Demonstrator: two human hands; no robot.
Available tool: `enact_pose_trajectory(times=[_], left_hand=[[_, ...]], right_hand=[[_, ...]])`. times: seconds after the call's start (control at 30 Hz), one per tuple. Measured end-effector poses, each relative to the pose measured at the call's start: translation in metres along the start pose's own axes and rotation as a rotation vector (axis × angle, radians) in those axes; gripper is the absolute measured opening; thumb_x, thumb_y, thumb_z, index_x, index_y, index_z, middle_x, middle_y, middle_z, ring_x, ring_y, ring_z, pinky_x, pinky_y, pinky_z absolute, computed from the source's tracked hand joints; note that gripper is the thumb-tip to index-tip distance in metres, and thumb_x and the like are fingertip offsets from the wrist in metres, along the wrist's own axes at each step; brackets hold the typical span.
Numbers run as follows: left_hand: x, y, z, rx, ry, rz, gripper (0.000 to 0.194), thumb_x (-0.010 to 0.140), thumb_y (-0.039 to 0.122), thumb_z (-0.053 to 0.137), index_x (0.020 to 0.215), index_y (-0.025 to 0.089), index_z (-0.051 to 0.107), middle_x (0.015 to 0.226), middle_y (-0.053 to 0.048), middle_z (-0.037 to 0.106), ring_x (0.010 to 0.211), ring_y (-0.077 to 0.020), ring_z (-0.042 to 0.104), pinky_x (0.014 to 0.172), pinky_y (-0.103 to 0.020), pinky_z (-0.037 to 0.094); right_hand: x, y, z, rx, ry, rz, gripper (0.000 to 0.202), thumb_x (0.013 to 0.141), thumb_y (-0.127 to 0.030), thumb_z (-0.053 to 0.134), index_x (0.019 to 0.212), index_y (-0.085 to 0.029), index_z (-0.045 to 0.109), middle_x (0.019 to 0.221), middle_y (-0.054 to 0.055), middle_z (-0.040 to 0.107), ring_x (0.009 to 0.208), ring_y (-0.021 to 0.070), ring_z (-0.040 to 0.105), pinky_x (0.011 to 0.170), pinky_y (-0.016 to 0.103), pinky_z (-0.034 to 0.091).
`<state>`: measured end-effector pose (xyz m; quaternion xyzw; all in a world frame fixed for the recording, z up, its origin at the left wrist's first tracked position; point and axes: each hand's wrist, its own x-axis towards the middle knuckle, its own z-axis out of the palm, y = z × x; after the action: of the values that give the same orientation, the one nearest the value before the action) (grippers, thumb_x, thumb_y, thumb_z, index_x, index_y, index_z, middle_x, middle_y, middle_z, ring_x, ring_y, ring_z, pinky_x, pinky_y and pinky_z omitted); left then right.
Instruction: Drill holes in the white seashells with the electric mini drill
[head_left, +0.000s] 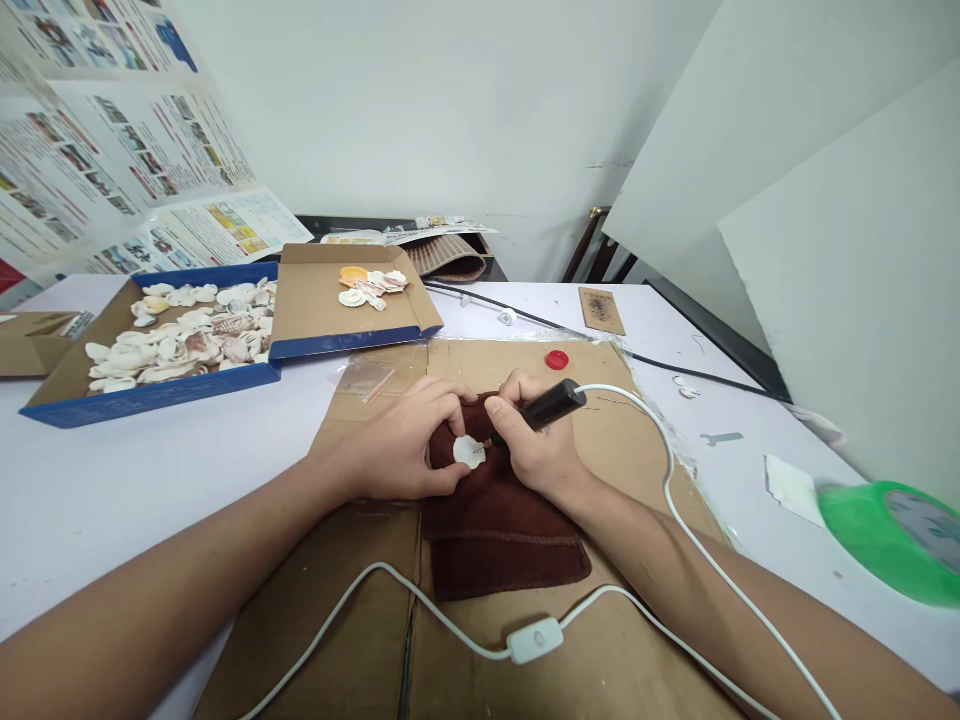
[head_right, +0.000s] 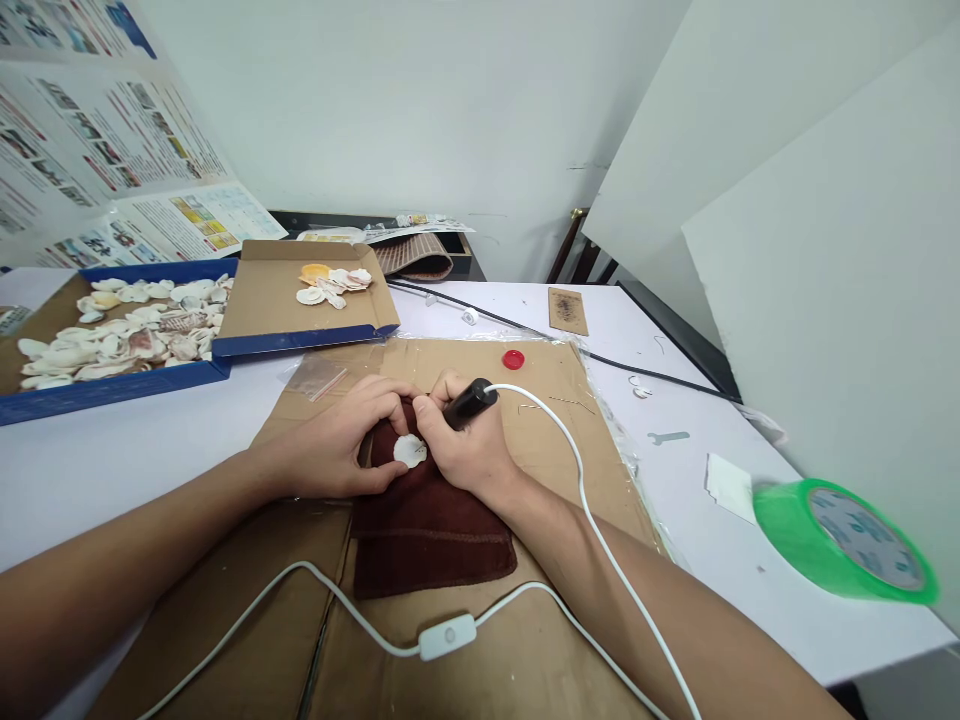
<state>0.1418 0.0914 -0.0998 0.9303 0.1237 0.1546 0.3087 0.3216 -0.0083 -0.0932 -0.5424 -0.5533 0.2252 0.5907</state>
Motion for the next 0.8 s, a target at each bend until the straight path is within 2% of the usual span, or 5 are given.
enact_pose_trajectory(times=[0.23, 0.5, 0.8], left_hand=[[0.0006, 0.0040, -0.0032, -0.001, -0.012, -0.001, 0.031, 0.080, 0.028, 0.076, 0.106, 0.024, 0.060, 0.134, -0.010, 0.065, 0.131, -0.0331, 0.057, 0.113, -0.051, 0.050], [0.0005, 0.0050, -0.0040, 0.017, -0.015, -0.011, 0.029, 0.080, 0.028, 0.076, 0.104, 0.023, 0.060, 0.131, -0.010, 0.066, 0.128, -0.0333, 0.057, 0.111, -0.050, 0.052], [-0.0005, 0.0022, -0.0020, 0.008, -0.004, 0.003, 0.027, 0.081, 0.027, 0.077, 0.101, 0.023, 0.060, 0.134, -0.011, 0.064, 0.131, -0.0330, 0.056, 0.113, -0.051, 0.050]], right_hand=[[-0.0003, -0.0012, -0.0001, 0.025, -0.017, 0.044, 0.036, 0.086, -0.038, 0.068, 0.063, -0.026, 0.044, 0.057, -0.005, 0.046, 0.053, 0.0129, 0.044, 0.053, 0.030, 0.038], [-0.0014, 0.0011, -0.0010, 0.018, -0.015, 0.047, 0.038, 0.087, -0.042, 0.071, 0.064, -0.025, 0.046, 0.058, -0.005, 0.047, 0.055, 0.0138, 0.046, 0.056, 0.031, 0.040], [-0.0012, 0.0002, -0.0010, 0.012, -0.006, 0.010, 0.035, 0.087, -0.039, 0.069, 0.064, -0.025, 0.046, 0.057, -0.006, 0.045, 0.053, 0.0130, 0.042, 0.054, 0.030, 0.037]])
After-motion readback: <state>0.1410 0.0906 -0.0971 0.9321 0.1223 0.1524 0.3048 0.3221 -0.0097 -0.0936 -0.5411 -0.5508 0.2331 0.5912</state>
